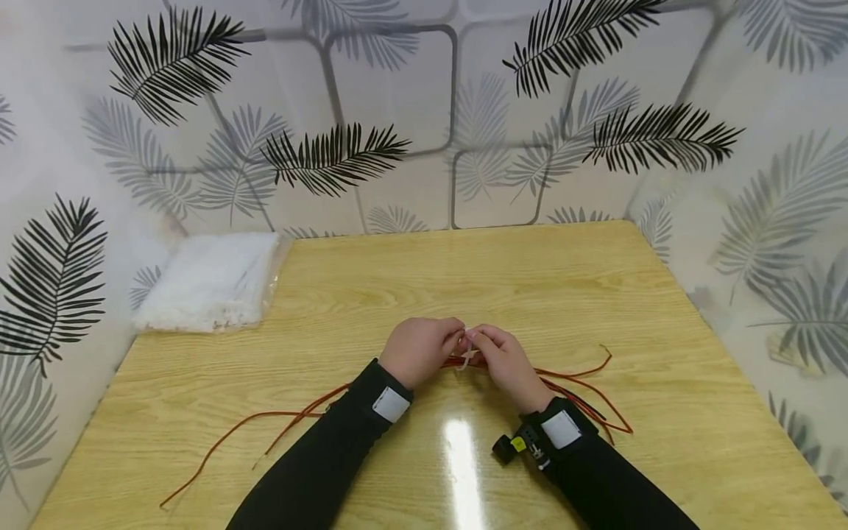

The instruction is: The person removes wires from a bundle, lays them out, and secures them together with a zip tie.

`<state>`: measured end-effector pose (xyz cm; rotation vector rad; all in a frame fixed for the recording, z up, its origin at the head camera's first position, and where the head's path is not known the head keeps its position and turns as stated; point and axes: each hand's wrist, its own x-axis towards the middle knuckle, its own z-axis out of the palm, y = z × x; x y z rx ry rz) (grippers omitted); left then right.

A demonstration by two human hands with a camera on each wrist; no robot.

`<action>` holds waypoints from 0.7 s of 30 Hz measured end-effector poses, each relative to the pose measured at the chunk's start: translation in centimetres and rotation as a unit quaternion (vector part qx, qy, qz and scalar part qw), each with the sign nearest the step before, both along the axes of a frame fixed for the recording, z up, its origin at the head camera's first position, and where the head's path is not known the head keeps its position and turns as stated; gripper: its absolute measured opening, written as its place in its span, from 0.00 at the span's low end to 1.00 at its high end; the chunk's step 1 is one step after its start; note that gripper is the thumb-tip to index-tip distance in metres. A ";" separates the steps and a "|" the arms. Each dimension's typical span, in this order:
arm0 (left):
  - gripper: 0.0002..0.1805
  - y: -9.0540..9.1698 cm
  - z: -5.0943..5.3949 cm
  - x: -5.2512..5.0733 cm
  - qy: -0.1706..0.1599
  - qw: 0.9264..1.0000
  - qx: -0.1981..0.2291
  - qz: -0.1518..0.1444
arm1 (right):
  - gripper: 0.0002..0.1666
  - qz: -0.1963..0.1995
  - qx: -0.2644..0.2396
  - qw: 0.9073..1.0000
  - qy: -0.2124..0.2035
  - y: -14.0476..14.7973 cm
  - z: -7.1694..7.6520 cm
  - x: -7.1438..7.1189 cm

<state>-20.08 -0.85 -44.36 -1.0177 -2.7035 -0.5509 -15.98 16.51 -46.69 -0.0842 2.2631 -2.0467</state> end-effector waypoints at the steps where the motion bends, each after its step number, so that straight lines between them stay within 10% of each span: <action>1: 0.11 0.0 0.0 0.0 0.006 1.000 -0.002 -0.001 | 0.21 -0.004 -0.011 1.000 -0.002 0.0 0.0 0.1; 21: 0.14 0.3 0.0 0.6 0.041 0.999 -0.019 -0.017 | 0.19 -0.012 -0.034 0.999 -0.026 0.2 -0.5 -0.1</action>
